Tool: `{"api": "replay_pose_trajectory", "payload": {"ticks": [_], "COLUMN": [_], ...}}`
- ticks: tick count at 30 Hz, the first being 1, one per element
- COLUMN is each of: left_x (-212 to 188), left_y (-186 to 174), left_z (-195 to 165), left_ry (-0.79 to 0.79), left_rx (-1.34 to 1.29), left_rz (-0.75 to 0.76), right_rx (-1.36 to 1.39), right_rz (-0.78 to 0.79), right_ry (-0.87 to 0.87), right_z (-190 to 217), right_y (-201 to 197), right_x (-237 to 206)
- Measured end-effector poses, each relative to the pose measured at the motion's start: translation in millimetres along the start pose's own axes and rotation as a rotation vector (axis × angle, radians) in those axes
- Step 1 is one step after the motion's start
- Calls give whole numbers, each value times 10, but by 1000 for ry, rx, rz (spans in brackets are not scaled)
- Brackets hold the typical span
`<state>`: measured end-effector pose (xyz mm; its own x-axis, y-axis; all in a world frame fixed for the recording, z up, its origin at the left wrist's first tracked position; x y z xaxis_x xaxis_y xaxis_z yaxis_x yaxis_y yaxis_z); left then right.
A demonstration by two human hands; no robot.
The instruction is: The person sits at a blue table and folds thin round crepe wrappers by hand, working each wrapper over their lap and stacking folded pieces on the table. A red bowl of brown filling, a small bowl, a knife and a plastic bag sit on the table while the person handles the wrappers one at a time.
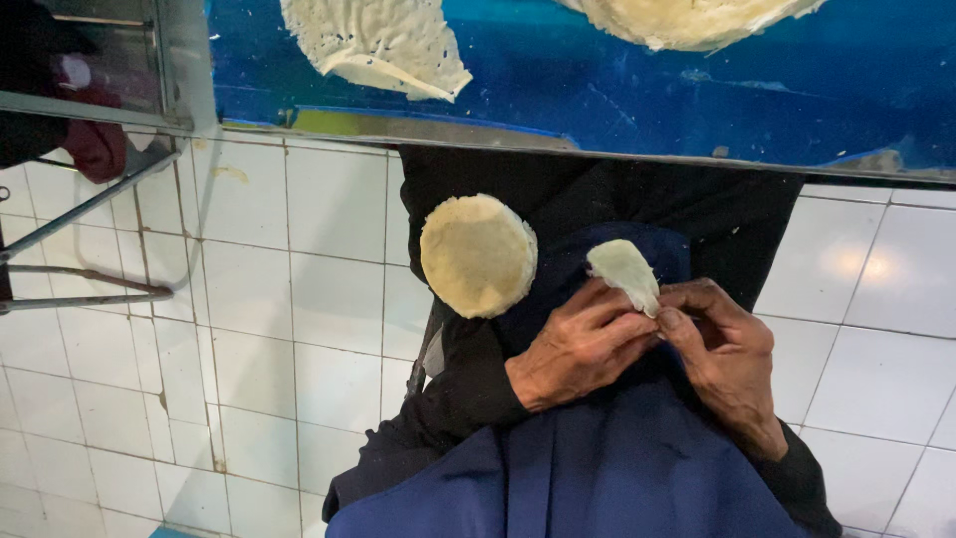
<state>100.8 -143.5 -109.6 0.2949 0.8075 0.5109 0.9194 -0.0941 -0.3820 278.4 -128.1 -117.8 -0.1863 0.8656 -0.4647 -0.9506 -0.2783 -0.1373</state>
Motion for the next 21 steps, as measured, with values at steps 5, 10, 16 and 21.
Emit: {"api": "replay_pose_trajectory", "payload": {"ticks": [5, 10, 16, 21], "left_x": [-34, -175, -258, -201], "left_y": [-25, 151, 230, 138], "left_z": [65, 333, 352, 256], "left_ry": [-115, -591, -578, -408], "left_rx": [-185, -784, -711, -415], "left_rz": [-104, -309, -221, -157], "right_rx": [-9, 106, 29, 145], "right_rz": [-64, 53, 93, 94], "right_ry": [27, -23, -152, -37], "right_z": [-96, -192, -192, -223], "right_y": [-36, -23, 16, 14], "right_x": [-18, -14, 1, -24]}}
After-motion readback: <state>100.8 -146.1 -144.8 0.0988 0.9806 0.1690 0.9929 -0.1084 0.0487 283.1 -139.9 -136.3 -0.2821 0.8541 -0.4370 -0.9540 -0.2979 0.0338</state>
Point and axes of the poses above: each hand's wrist, its own x-axis towards the middle knuckle, its own y-axis out of the palm, z = x × y, the point moved 4 cm from there along x, towards the middle knuckle, and after that the axes turned 10 degrees about y, right-handed, at the moved point
